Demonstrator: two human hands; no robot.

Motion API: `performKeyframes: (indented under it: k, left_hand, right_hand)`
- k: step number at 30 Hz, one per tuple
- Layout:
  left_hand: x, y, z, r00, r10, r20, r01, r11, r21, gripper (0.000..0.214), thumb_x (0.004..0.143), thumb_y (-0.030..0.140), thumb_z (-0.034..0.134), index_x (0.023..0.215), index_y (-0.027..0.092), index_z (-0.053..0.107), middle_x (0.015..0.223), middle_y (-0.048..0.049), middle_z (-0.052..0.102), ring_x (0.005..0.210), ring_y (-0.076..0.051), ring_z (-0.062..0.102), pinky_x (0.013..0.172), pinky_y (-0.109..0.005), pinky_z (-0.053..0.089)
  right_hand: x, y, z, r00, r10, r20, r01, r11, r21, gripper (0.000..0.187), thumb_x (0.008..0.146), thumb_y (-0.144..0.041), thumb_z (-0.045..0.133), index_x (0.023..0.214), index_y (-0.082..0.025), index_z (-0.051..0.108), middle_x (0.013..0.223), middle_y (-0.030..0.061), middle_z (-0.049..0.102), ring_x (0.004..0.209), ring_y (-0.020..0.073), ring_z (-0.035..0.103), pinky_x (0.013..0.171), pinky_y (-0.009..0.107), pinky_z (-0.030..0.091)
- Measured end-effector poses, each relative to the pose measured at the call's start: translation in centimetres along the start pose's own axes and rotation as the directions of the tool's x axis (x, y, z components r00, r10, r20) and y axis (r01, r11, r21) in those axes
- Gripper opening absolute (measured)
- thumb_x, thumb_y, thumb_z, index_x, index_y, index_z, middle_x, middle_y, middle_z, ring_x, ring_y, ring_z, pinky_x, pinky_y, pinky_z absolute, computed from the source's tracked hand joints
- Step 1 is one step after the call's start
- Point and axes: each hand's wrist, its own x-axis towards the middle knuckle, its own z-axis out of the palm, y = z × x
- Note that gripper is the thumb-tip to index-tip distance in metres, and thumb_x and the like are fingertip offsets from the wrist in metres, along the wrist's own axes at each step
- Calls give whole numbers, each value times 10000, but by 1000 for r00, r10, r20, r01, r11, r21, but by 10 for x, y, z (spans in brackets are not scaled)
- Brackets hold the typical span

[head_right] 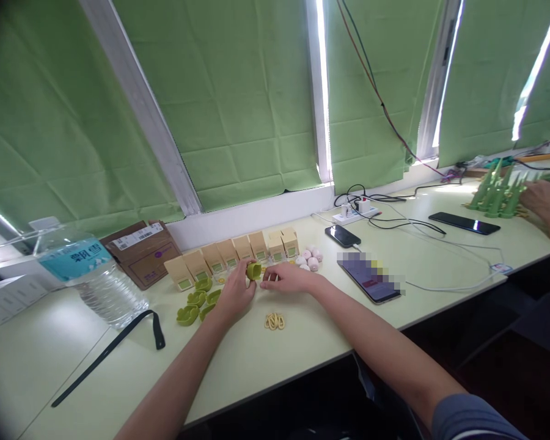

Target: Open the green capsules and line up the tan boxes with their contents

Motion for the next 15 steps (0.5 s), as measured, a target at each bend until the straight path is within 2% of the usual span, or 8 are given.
performKeyframes:
  k: [4,8,11,15]
  left_hand:
    - [-2,5,-1,998,54,39,-51,995,-82,392,878,185,540,1262,225,477,1083,-71,639,927,-212,607,857,-373,482]
    - [-1,5,-3,996,36,81,-29,996,-88,363,894,299,582,1236,225,489,1004,-48,647,855,-196,605,783,-337,486]
    - [-1,6,-5,994,51,95,-43,995,-85,358,881,320,608,1211,220,509,1073,-63,638,867,-198,609,783,-343,492]
    - [-4,15,-7,987,125,99,-120,991,-61,364,877,231,580,1237,244,533,1207,-84,587,1007,-219,604,858,-362,492]
  right_hand:
    - [1,2,4,998,29,-58,-33,997,-63,389,964,-512,503,1016,-175,689,938,83,724,798,206,634,664,284,420]
    - [1,2,4,994,49,-95,-54,997,-60,410,928,-547,554,1089,-187,665,986,84,726,837,220,647,678,289,424]
    - [1,1,4,991,69,-115,-77,995,-63,389,883,-540,621,1058,-195,663,976,72,726,807,212,641,648,284,409]
    - [2,0,5,988,98,-123,-106,992,-64,429,839,-592,649,962,-182,670,901,68,721,758,203,626,609,278,385]
